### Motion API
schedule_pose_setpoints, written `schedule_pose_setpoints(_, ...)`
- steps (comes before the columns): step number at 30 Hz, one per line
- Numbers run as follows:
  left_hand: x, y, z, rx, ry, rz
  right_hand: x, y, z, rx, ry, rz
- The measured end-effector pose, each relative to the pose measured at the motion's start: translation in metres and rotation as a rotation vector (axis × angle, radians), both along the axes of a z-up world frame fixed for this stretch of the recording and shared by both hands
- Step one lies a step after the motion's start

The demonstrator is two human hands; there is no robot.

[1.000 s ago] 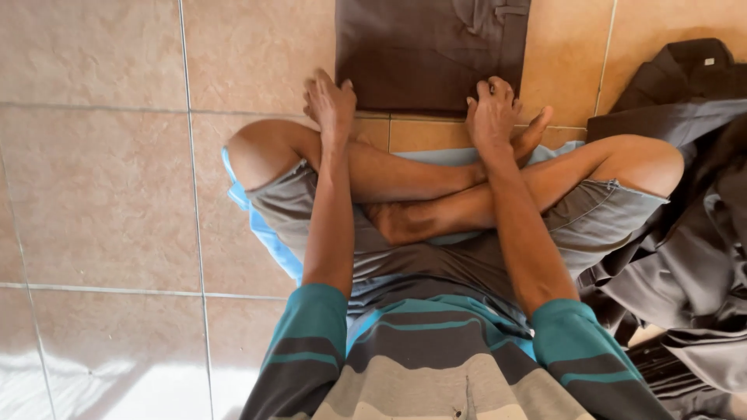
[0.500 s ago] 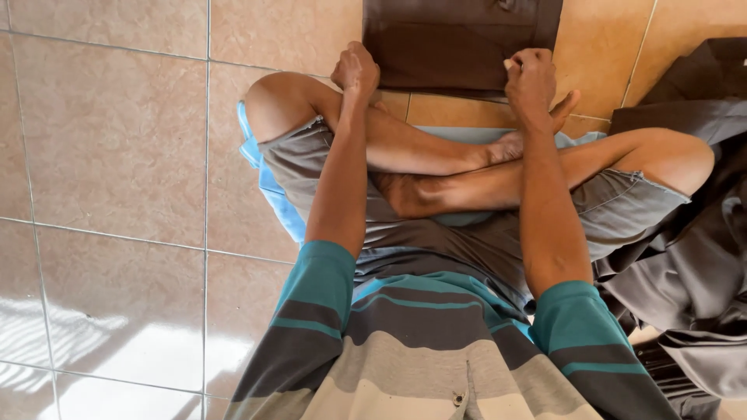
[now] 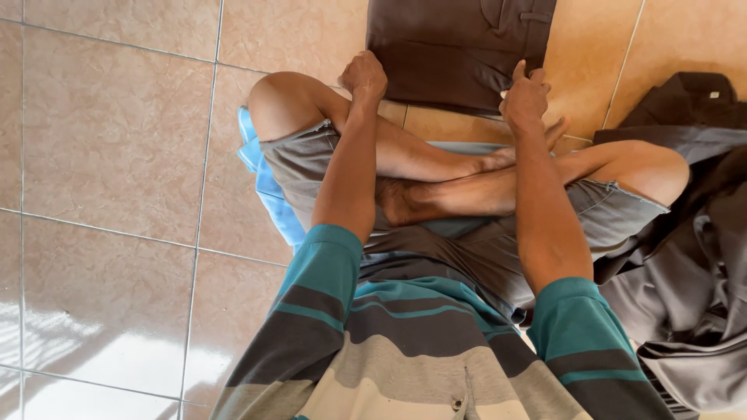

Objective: The person sits cross-legged on a tiled floor and folds a pair of brown trousers by hand. They smooth the fabric, fold the legs together, and then fold the garment into a compact rectangle before placing it on a stack of similar trousers.

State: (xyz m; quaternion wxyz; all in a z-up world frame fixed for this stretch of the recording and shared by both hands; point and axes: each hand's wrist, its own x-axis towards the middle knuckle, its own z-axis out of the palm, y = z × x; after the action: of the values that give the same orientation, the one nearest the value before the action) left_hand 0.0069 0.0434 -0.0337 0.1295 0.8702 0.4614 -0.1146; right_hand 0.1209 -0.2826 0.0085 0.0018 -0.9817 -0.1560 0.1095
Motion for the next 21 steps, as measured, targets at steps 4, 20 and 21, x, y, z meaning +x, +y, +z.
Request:
schedule_pose_setpoints(4, 0.003, -0.006, 0.044, -0.175, 0.13, 0.021, 0.003, 0.008, 0.004, -0.123, 0.155, -0.038)
schedule_pose_setpoints(20, 0.005, -0.008, 0.038, -0.172, 0.101, 0.047, 0.022, 0.0, -0.029, -0.13, 0.145, 0.109)
schedule_pose_setpoints(21, 0.005, -0.008, 0.036, -0.179, 0.097, 0.053, 0.023, 0.001, -0.026, -0.137, 0.141, 0.114)
